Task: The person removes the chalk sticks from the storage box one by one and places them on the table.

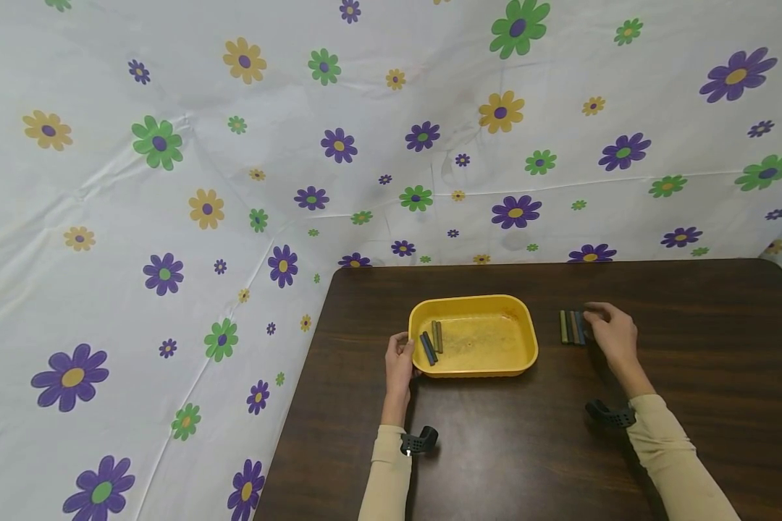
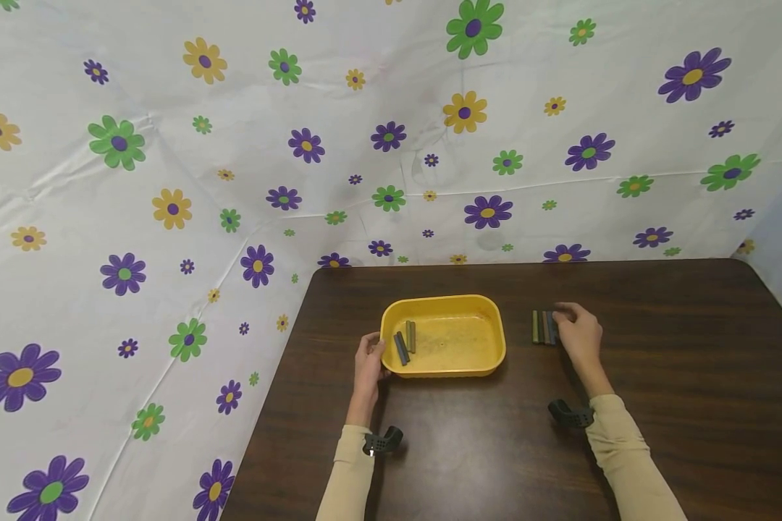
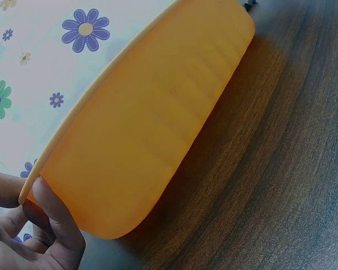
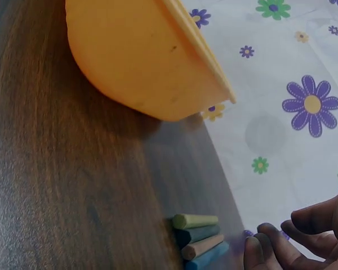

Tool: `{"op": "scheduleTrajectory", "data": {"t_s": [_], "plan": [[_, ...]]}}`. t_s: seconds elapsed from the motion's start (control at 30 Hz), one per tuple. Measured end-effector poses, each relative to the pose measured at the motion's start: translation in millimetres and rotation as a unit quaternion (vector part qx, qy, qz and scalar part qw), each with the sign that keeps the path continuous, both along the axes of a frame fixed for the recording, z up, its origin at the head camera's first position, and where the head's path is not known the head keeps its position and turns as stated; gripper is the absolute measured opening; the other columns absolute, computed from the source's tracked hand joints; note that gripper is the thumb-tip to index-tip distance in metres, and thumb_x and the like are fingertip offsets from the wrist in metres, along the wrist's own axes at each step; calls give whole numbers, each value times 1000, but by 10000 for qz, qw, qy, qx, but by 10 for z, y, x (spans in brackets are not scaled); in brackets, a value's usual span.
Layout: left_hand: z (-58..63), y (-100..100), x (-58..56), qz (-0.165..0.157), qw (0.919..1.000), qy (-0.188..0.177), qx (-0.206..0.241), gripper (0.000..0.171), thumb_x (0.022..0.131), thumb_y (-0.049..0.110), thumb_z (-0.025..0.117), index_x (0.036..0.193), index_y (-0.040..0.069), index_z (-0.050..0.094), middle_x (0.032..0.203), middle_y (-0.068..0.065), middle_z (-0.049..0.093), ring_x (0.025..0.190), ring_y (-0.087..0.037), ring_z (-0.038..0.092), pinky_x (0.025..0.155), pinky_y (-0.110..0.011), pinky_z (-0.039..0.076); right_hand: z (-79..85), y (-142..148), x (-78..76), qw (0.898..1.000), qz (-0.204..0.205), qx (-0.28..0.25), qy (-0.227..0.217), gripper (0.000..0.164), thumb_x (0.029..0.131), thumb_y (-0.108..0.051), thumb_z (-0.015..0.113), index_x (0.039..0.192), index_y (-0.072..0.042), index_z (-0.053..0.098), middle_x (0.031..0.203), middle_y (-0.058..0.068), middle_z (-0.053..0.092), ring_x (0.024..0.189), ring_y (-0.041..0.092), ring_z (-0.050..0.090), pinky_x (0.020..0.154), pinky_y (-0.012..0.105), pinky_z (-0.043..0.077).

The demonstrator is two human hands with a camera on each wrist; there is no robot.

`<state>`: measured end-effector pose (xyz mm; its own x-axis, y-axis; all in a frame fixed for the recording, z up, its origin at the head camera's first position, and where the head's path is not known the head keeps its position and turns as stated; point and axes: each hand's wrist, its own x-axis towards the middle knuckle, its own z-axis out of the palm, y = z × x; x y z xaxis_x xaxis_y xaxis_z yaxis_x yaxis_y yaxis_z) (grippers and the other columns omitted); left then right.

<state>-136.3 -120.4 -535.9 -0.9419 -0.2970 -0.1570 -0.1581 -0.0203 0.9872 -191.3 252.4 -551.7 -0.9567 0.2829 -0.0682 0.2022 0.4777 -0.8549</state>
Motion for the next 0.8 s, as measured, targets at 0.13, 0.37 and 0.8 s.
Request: {"op": "scheduleTrajectory", "data": {"t_s": [0.13,0.37,0.8], "plan": [[4,-4,2,-19,10000,1,-11,33,108,9,51,136,-8,53,110,-37,54,61,-16,47,56,-30,44,67,-37,8,10000,30,-50,-7,44,110,-22,48,141,8,56,136,34,56,114,43,55,77,42,44],[107,-22,52,-116,9999,11,-32,33,108,10,52,135,-9,53,109,-36,56,62,-16,49,57,-32,46,177,-137,37,9996,271,-75,72,45,111,-25,48,141,7,57,134,33,57,110,40,58,70,33,45],[-366,-99,-124,-35,9999,-106,0,32,108,20,56,135,3,57,102,-22,59,63,-14,49,54,-26,45,379,-405,87,9974,569,-277,348,46,110,-28,49,141,5,58,128,30,64,105,38,65,75,33,52]]}}
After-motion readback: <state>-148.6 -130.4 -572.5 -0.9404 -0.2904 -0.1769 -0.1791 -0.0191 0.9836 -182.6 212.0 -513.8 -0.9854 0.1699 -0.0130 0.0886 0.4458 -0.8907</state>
